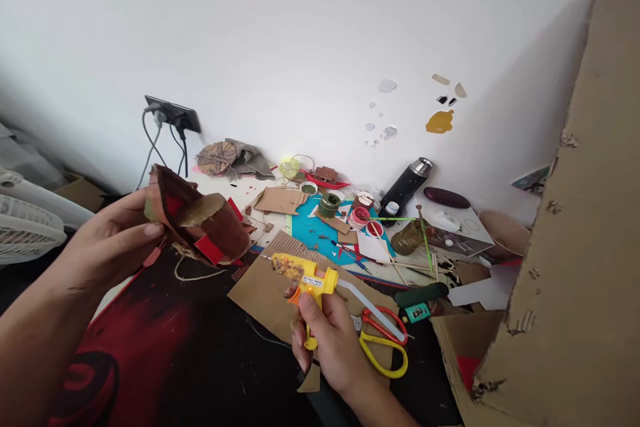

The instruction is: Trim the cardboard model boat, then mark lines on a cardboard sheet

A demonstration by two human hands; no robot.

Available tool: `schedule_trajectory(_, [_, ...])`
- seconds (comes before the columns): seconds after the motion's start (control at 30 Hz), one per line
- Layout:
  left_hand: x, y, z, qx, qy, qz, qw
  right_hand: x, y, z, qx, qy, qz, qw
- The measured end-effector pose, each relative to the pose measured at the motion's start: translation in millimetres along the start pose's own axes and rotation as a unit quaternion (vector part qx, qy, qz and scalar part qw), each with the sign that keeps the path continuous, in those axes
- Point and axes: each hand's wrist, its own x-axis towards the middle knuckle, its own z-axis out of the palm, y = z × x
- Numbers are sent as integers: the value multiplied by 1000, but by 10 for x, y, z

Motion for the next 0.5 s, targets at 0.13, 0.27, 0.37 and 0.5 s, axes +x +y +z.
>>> schedule_trajectory(0.13, [-18,12,140,33,-9,-13,999,0,-72,-20,-17,18,-21,999])
schedule_trajectory(0.27, [2,24,238,25,17,2,1000,22,-96,-27,-20,36,-18,999])
schedule_trajectory(0.37, [13,-4,225,33,21,-7,999,35,-103,-32,-29,32,-8,999])
schedule_trajectory(0.5, [-22,18,254,39,15,-34,999,41,-102,-35,-50,22,-10,998])
